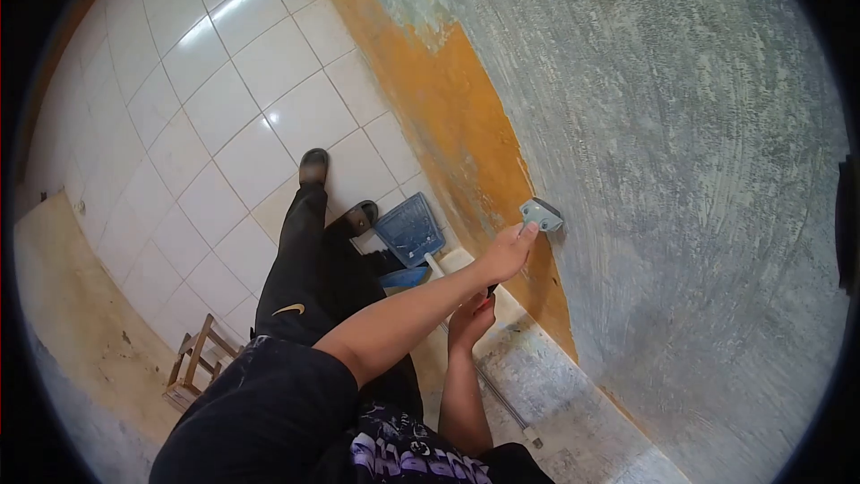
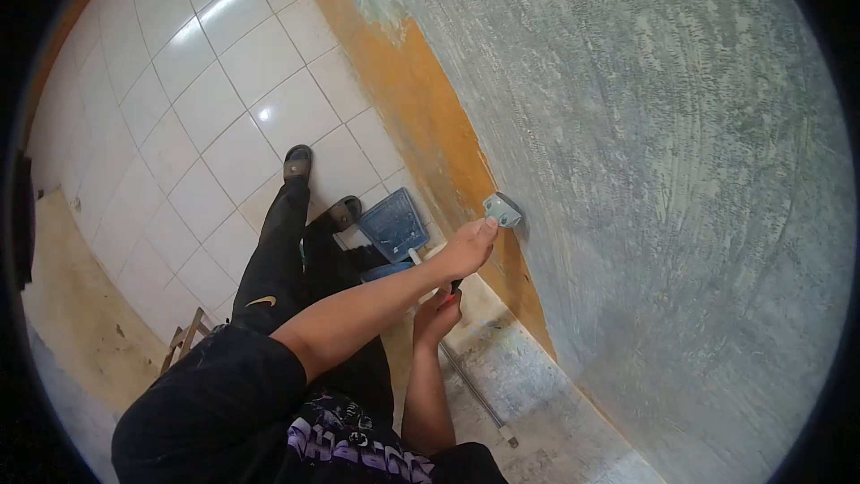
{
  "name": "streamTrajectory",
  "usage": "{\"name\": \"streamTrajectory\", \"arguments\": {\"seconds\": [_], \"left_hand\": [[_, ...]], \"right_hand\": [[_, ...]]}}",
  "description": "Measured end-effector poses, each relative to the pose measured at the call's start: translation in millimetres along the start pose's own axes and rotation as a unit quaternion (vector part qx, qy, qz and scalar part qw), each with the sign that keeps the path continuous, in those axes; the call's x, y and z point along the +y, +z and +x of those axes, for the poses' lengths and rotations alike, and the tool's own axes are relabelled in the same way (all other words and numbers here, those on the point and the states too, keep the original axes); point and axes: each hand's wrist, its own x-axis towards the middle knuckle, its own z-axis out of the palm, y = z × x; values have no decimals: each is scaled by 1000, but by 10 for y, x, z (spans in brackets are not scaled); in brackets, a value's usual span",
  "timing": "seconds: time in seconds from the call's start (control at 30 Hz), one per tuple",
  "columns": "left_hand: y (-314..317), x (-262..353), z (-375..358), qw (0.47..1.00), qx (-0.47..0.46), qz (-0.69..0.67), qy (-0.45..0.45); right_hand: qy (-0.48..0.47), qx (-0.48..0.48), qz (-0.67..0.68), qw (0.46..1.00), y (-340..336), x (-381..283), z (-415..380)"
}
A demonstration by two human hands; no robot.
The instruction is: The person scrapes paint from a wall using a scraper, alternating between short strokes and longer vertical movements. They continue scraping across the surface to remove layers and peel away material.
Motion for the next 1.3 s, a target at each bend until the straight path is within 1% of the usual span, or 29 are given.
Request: {"name": "streamTrajectory", "arguments": {"seconds": [0.07,0.17,0.2,0.4,0.47,0.57,0.67,0.77,0.9,1.0,1.07,1.17,1.3], "left_hand": [[-26,113,-17,1000,2,13,-22],[-53,93,-32,998,4,39,-53],[-53,74,-23,997,-1,55,-57],[-8,78,11,997,54,59,24],[-31,48,77,999,41,31,9],[-86,168,113,999,32,11,3],[-112,154,81,999,32,19,0],[-136,111,121,1000,21,6,-1],[-129,109,125,1000,9,-21,-16],[-128,140,117,1000,14,-7,-16],[-114,174,114,1000,19,-3,-1],[-173,202,107,999,9,46,-16],[-191,256,104,998,4,49,-28]], "right_hand": [[-11,5,11,1000,19,-46,-16],[-40,24,49,998,57,-28,-24],[-33,21,35,999,49,-18,-23],[-9,-3,-14,1000,-16,-56,29],[-10,-19,-23,999,-34,-130,110],[2,-31,-30,999,-10,-203,140],[-19,-8,16,1000,72,-192,84],[-8,3,-37,999,60,-275,61],[-1,1,-48,999,30,-320,59],[-5,4,-49,999,17,-353,50],[-12,5,-49,999,22,-298,65],[-26,27,-64,997,65,-327,58],[-47,31,-61,997,54,-245,106]]}}
